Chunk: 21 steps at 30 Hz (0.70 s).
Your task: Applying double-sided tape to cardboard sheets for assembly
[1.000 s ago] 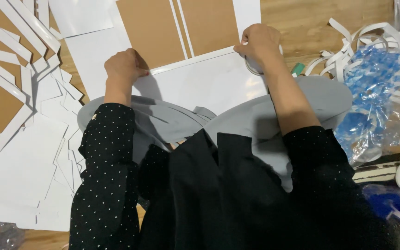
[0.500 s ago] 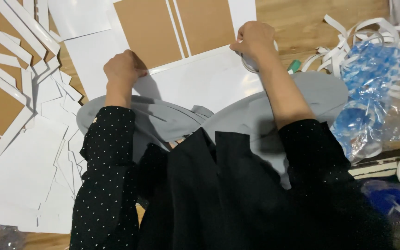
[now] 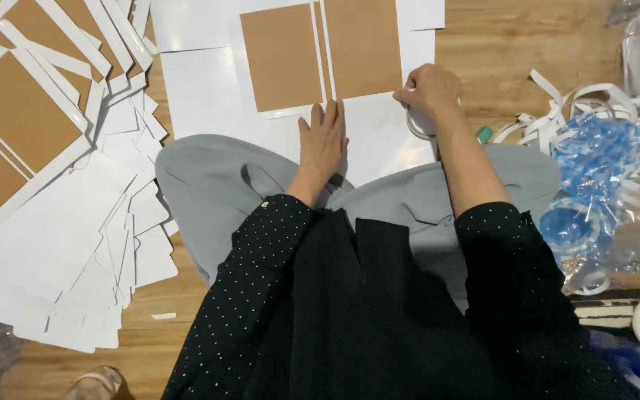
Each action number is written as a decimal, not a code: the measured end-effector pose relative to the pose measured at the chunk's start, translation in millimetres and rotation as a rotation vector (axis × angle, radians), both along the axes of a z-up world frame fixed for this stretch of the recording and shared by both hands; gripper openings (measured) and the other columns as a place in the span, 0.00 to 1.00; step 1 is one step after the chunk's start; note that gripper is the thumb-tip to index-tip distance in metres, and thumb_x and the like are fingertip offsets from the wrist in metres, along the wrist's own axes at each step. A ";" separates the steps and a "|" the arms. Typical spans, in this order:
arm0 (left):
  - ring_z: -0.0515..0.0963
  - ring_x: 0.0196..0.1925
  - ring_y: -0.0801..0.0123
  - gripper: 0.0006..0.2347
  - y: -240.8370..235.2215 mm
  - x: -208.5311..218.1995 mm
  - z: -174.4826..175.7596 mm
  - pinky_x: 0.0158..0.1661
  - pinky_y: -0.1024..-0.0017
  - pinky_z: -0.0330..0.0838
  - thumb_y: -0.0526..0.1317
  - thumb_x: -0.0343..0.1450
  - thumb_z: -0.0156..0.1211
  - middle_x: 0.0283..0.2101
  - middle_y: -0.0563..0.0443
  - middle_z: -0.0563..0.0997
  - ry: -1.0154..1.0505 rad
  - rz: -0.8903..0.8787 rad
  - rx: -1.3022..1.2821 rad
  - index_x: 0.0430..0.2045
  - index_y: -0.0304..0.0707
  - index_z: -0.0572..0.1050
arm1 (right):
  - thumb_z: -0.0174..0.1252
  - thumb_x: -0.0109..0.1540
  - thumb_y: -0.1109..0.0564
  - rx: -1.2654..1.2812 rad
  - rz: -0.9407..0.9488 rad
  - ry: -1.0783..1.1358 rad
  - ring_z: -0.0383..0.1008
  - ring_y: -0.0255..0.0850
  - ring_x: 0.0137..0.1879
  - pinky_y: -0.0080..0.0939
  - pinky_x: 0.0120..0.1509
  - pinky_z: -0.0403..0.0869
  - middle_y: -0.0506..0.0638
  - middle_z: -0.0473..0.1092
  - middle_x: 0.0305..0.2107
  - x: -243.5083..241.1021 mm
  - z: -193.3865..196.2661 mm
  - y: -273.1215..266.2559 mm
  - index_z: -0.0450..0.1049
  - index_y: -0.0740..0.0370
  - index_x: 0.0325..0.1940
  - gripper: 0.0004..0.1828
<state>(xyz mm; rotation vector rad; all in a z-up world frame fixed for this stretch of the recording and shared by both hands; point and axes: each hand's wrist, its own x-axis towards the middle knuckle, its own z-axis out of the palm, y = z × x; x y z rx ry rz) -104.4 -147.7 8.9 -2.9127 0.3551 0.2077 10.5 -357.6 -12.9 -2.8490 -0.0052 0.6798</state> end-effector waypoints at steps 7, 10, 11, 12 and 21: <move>0.52 0.60 0.52 0.33 47.5 -9.0 11.7 0.50 0.45 0.56 0.54 0.65 0.49 0.62 0.51 0.48 0.376 0.382 0.029 0.60 0.36 0.45 | 0.60 0.49 0.38 0.017 0.017 0.010 0.68 0.45 0.30 0.43 0.35 0.63 0.43 0.67 0.18 3.1 -11.2 -6.8 0.68 0.48 0.18 0.16; 0.57 0.51 0.57 0.22 76.2 -3.0 -0.2 0.49 0.51 0.53 0.43 0.65 0.40 0.56 0.50 0.56 0.431 0.527 0.158 0.55 0.37 0.57 | 0.60 0.49 0.39 0.051 0.022 -0.012 0.67 0.45 0.29 0.44 0.33 0.62 0.43 0.66 0.18 0.4 -6.5 -6.2 0.68 0.49 0.20 0.16; 0.59 0.50 0.57 0.24 80.3 -2.3 1.1 0.48 0.54 0.54 0.50 0.65 0.42 0.52 0.50 0.60 0.398 0.564 0.166 0.52 0.37 0.60 | 0.59 0.47 0.41 0.053 0.011 0.005 0.68 0.46 0.30 0.43 0.34 0.62 0.44 0.67 0.18 -0.9 -2.8 -5.3 0.69 0.48 0.19 0.13; 0.61 0.49 0.57 0.26 84.4 2.2 2.6 0.48 0.56 0.54 0.57 0.64 0.44 0.49 0.50 0.63 0.361 0.592 0.175 0.49 0.36 0.64 | 0.59 0.46 0.43 0.055 -0.008 0.019 0.68 0.48 0.31 0.43 0.34 0.63 0.45 0.68 0.19 -1.0 0.9 -5.3 0.69 0.48 0.19 0.10; 0.56 0.57 0.53 0.34 -53.2 16.4 -10.4 0.48 0.49 0.60 0.46 0.57 0.60 0.59 0.50 0.54 0.237 0.018 -0.023 0.57 0.45 0.52 | 0.52 0.44 0.52 0.149 0.086 -0.027 0.69 0.51 0.29 0.47 0.30 0.65 0.47 0.69 0.20 -3.0 1.7 -16.1 0.70 0.47 0.22 0.04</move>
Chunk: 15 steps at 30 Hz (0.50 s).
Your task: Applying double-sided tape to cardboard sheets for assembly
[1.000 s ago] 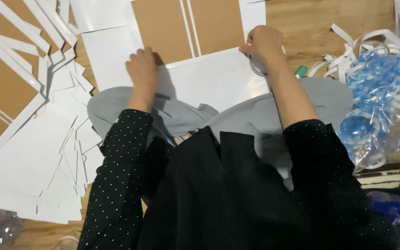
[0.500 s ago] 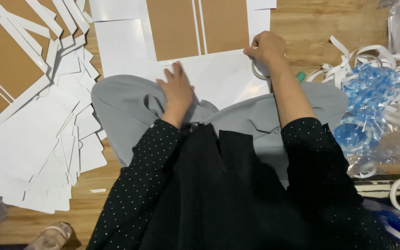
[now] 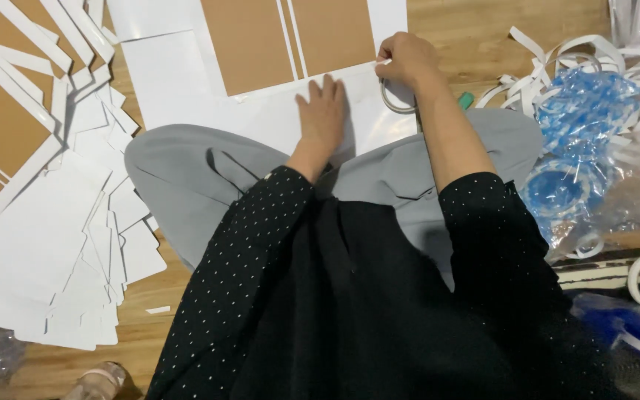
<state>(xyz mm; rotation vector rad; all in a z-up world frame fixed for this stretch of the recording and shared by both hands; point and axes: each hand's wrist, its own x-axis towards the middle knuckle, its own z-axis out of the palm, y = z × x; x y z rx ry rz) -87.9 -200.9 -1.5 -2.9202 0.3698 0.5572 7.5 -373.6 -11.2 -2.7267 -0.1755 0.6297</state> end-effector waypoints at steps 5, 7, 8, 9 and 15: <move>0.60 0.51 0.54 0.25 -25.4 21.0 -25.4 0.36 0.60 0.65 0.43 0.64 0.51 0.54 0.52 0.57 -0.234 -0.152 0.054 0.56 0.51 0.53 | 0.54 0.44 0.50 -0.014 0.061 -0.072 0.69 0.53 0.32 0.49 0.32 0.66 0.49 0.70 0.22 2.5 -7.1 -0.2 0.71 0.48 0.22 0.05; 0.61 0.48 0.51 0.25 -25.1 21.7 -33.9 0.26 0.66 0.70 0.40 0.64 0.51 0.52 0.50 0.56 -0.259 -0.176 0.042 0.56 0.55 0.53 | 0.54 0.44 0.50 -0.023 0.074 -0.063 0.69 0.53 0.30 0.49 0.32 0.66 0.50 0.69 0.20 4.1 -10.5 1.2 0.70 0.49 0.21 0.04; 0.60 0.49 0.49 0.27 -25.1 20.0 -34.7 0.24 0.69 0.69 0.41 0.63 0.52 0.52 0.48 0.57 -0.266 -0.201 0.072 0.57 0.56 0.52 | 0.57 0.45 0.48 -0.055 0.118 -0.087 0.69 0.54 0.30 0.49 0.30 0.65 0.51 0.69 0.21 5.2 -14.2 1.8 0.69 0.52 0.22 0.09; 0.60 0.50 0.46 0.29 -24.4 19.4 -35.2 0.21 0.72 0.68 0.41 0.63 0.53 0.52 0.47 0.57 -0.274 -0.224 0.103 0.58 0.57 0.51 | 0.60 0.46 0.45 -0.087 0.164 -0.112 0.68 0.55 0.29 0.50 0.28 0.64 0.51 0.68 0.22 7.8 -17.7 3.2 0.69 0.55 0.24 0.14; 0.66 0.41 0.46 0.20 -27.9 24.8 -42.9 0.13 0.71 0.62 0.34 0.62 0.50 0.42 0.44 0.60 -0.442 -0.262 0.100 0.48 0.49 0.61 | 0.52 0.54 0.51 -0.526 0.618 -0.400 0.72 0.42 0.30 0.41 0.31 0.65 0.45 0.68 0.27 3.4 -2.4 22.5 0.73 0.46 0.29 0.04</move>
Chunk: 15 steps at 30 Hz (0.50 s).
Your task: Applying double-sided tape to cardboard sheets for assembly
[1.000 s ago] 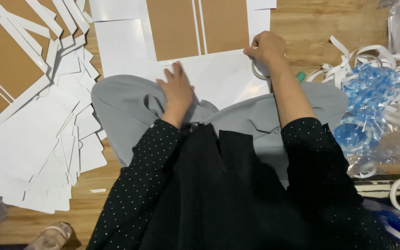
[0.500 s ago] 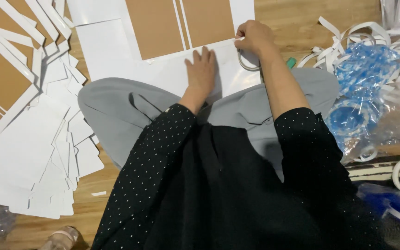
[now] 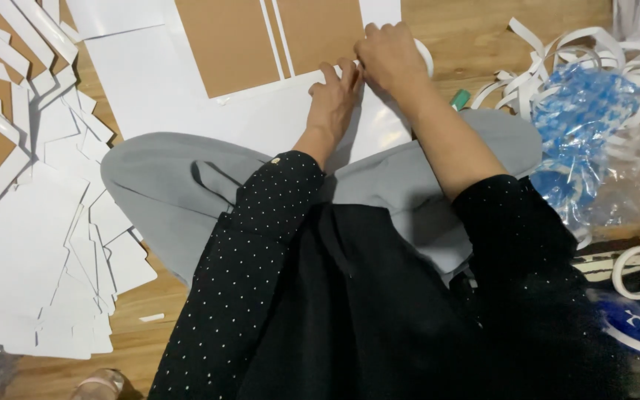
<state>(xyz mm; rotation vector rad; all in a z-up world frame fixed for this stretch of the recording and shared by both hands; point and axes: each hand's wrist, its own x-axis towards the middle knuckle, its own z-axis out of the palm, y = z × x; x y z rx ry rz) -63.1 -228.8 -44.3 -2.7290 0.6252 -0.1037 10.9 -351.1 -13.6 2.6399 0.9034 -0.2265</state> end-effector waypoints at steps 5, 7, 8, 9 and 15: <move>0.67 0.44 0.44 0.25 0.7 3.4 -2.6 0.16 0.68 0.69 0.38 0.58 0.55 0.45 0.44 0.59 0.057 -0.008 0.032 0.50 0.45 0.57 | 0.48 0.49 0.58 -0.048 0.057 -0.442 0.62 0.41 0.25 0.39 0.27 0.58 0.46 0.62 0.23 22.5 -2.8 -23.5 0.67 0.50 0.28 0.05; 0.67 0.44 0.43 0.29 2.0 0.9 1.9 0.17 0.67 0.70 0.40 0.57 0.57 0.46 0.42 0.59 0.069 -0.021 0.026 0.52 0.44 0.53 | 0.54 0.47 0.54 0.018 -0.092 -0.457 0.66 0.41 0.26 0.39 0.27 0.61 0.45 0.65 0.26 25.0 19.8 -45.3 0.65 0.48 0.33 0.11; 0.66 0.45 0.44 0.30 2.9 1.4 7.6 0.18 0.69 0.71 0.40 0.57 0.57 0.47 0.44 0.59 0.093 -0.021 0.041 0.53 0.44 0.53 | 0.51 0.53 0.54 0.380 -0.315 -0.358 0.66 0.50 0.26 0.47 0.27 0.61 0.50 0.67 0.23 22.8 32.7 -55.1 0.65 0.54 0.31 0.05; 0.65 0.46 0.44 0.30 3.5 1.1 14.7 0.20 0.70 0.71 0.40 0.57 0.57 0.47 0.45 0.59 0.118 -0.021 0.055 0.53 0.44 0.52 | 0.47 0.59 0.53 0.747 -0.528 -0.254 0.67 0.59 0.27 0.55 0.27 0.61 0.55 0.68 0.21 19.5 47.2 -65.2 0.65 0.59 0.28 0.08; 0.64 0.50 0.35 0.24 3.8 -0.3 31.1 0.29 0.55 0.73 0.31 0.64 0.50 0.50 0.39 0.61 0.290 -0.028 -0.093 0.56 0.49 0.59 | 0.47 0.59 0.42 0.763 -0.928 0.042 0.70 0.62 0.42 0.61 0.44 0.66 0.67 0.69 0.29 -5.6 93.3 -37.6 0.62 0.64 0.43 0.22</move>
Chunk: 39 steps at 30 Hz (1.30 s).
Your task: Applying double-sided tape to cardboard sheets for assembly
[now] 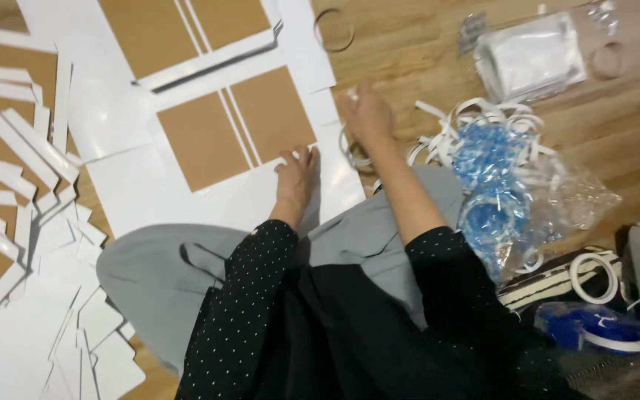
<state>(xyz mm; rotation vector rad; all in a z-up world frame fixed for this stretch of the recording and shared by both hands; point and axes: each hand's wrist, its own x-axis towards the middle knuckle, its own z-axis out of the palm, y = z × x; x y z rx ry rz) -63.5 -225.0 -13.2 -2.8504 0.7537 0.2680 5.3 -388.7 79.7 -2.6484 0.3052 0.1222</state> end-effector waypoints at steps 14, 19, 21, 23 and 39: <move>0.63 0.55 0.44 0.23 111.4 -46.0 -2.0 0.50 0.52 0.63 0.42 0.62 0.58 0.52 0.38 0.60 0.029 0.636 -0.714 0.50 0.38 0.63 | 0.39 0.59 0.32 -0.100 0.221 0.378 0.66 0.62 0.53 0.60 0.55 0.64 0.72 0.65 0.45 -49.3 17.6 32.8 0.48 0.78 0.61 0.46; 0.60 0.60 0.55 0.26 170.1 -27.0 -76.8 0.59 0.65 0.49 0.44 0.64 0.59 0.56 0.45 0.53 -0.061 1.416 -1.148 0.56 0.44 0.57 | 0.43 0.59 0.35 -0.095 0.479 0.252 0.69 0.62 0.48 0.59 0.52 0.66 0.69 0.69 0.38 -52.6 21.7 43.0 0.43 0.59 0.67 0.40; 0.62 0.58 0.61 0.27 173.7 -22.6 -63.0 0.55 0.66 0.52 0.47 0.64 0.58 0.54 0.51 0.59 0.036 1.515 -1.164 0.57 0.47 0.55 | 0.45 0.56 0.32 -0.161 0.573 0.363 0.70 0.58 0.50 0.55 0.54 0.66 0.66 0.70 0.39 -49.1 -11.1 45.5 0.56 0.54 0.63 0.37; 0.63 0.58 0.62 0.27 177.6 -15.6 -70.2 0.55 0.67 0.54 0.47 0.63 0.59 0.54 0.53 0.59 0.039 1.499 -1.155 0.56 0.47 0.57 | 0.47 0.56 0.34 -0.185 0.590 0.354 0.70 0.57 0.49 0.54 0.53 0.67 0.65 0.70 0.38 -45.9 -20.5 44.6 0.55 0.53 0.63 0.36; 0.64 0.51 0.44 0.20 196.7 7.7 -38.7 0.49 0.57 0.59 0.49 0.60 0.60 0.47 0.42 0.61 0.104 1.519 -0.797 0.41 0.44 0.66 | 0.53 0.56 0.42 -0.124 0.629 0.303 0.70 0.59 0.48 0.57 0.52 0.67 0.66 0.70 0.37 -36.5 -11.3 51.8 0.61 0.56 0.58 0.30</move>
